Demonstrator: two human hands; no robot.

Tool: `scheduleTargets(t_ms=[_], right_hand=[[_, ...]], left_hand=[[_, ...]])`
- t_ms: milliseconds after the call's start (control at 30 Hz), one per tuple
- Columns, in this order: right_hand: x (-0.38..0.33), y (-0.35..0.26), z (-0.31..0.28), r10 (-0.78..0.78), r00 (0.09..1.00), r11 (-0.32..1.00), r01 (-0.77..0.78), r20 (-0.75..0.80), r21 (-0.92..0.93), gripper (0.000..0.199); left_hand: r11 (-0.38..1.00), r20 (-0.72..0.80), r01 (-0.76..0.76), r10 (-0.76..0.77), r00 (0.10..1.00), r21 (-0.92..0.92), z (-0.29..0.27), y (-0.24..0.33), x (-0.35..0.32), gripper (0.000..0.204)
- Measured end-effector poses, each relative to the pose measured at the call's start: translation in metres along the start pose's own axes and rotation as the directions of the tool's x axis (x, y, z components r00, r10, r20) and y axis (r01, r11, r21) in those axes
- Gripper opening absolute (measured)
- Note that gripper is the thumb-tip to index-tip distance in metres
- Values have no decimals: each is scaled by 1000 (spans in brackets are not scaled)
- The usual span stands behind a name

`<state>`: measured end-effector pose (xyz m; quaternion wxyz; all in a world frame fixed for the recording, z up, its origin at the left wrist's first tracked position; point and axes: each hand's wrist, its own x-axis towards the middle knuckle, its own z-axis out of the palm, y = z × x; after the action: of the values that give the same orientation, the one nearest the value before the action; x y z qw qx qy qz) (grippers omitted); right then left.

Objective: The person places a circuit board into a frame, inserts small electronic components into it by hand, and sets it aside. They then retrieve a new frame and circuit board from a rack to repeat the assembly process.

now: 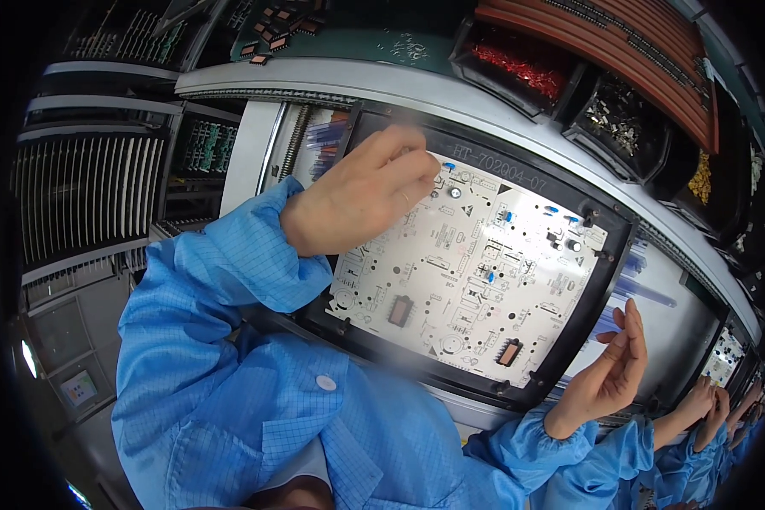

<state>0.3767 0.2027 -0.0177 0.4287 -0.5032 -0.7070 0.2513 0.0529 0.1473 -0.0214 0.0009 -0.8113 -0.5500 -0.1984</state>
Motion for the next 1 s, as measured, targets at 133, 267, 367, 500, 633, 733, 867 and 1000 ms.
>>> scheduleTargets(t_ms=[133, 267, 367, 500, 633, 733, 867, 1000], right_hand=[[-2, -9, 5, 28, 999, 1000, -28, -23, -4, 21], [0, -21, 11, 94, 996, 995, -94, -1, 34, 22], [21, -47, 13, -40, 984, 988, 66, 175, -143, 15], [67, -92, 59, -405, 823, 869, 482, 399, -112, 18], [111, -92, 137, -714, 505, 405, 863, 485, -302, 16], [130, -87, 174, -614, 473, 125, 849, 631, -514, 10], [137, -92, 191, -457, 502, 45, 838, 735, -544, 7], [149, -91, 194, -464, 485, 66, 853, 741, -517, 7]], left_hand=[[987, 85, -109, 99, 991, 117, -11, -1, -7, 24], [973, 138, -173, 153, 979, 151, -13, 0, -17, 26], [982, 37, 145, -142, 989, -122, 3, 2, -18, 26], [970, 1, 160, -162, 987, -185, -21, 2, -23, 37], [946, -33, 207, -222, 975, -249, -44, 8, -34, 44], [949, -132, 217, -251, 959, -229, -57, 7, -60, 46], [914, -83, 337, -363, 928, -226, -79, 13, -99, 45], [831, -71, 454, -499, 863, -322, -81, 22, -129, 41]])
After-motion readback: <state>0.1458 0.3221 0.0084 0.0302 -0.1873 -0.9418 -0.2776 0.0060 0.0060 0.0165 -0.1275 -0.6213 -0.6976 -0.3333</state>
